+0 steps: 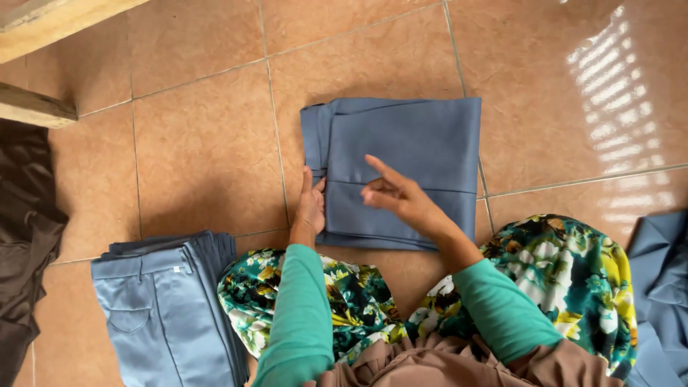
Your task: Folding grey trousers into neat rectangles and stacking them on the floor.
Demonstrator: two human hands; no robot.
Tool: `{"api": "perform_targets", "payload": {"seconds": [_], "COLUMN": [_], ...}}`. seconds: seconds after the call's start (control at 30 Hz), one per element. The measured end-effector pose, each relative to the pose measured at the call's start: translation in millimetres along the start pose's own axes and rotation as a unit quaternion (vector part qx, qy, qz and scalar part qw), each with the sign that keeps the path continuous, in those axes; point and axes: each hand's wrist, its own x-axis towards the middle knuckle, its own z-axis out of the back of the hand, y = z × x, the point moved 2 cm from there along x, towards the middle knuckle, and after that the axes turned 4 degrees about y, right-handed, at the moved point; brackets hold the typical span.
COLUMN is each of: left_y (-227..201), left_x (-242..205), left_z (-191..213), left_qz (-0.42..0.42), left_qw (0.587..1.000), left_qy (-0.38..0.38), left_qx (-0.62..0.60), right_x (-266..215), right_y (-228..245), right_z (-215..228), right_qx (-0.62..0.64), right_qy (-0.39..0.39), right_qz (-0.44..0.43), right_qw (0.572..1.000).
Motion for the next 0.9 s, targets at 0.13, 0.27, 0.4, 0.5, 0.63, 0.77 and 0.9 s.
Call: {"api": "perform_targets", "payload": {"seconds": [0.13, 0.27, 0.4, 0.5, 0.63, 0.77, 0.9], "left_y": [12, -7, -38, -31, -6, -9, 42], "left_x": [60, 28, -64, -47, -25, -68, -39], "left_z": [79, 44, -12, 48, 69, -36, -83], "left_qz": [-0.041, -0.141, -0.186, -0.151, -0.124, -0.32, -0.419], "left_qw": [0.966, 0.916, 0.912, 0.845, 0.774, 0.531, 0.47], "left_qy": [-0.039, -0.025, -0.053, -0.161, -0.231, -0.315, -0.183], "left_qx": [0.253, 0.375, 0.362, 0.486, 0.577, 0.719, 0.755], "right_x": [-7, -22, -29, -22, -15, -14, 1], "right_y": [-24, -28, 4, -22, -52, -50, -64], "right_z": [51, 96, 82, 87, 91, 81, 34], "right_qx": [-0.154, -0.296, -0.283, -0.308, -0.394, -0.595, -0.625], "right_qy": [-0.126, -0.249, -0.277, -0.274, -0.258, -0.285, -0.252], "right_qz": [-0.019, -0.04, -0.041, -0.059, -0.032, 0.124, 0.239], "right_qw": [0.98, 0.921, 0.917, 0.909, 0.882, 0.741, 0.699]}}
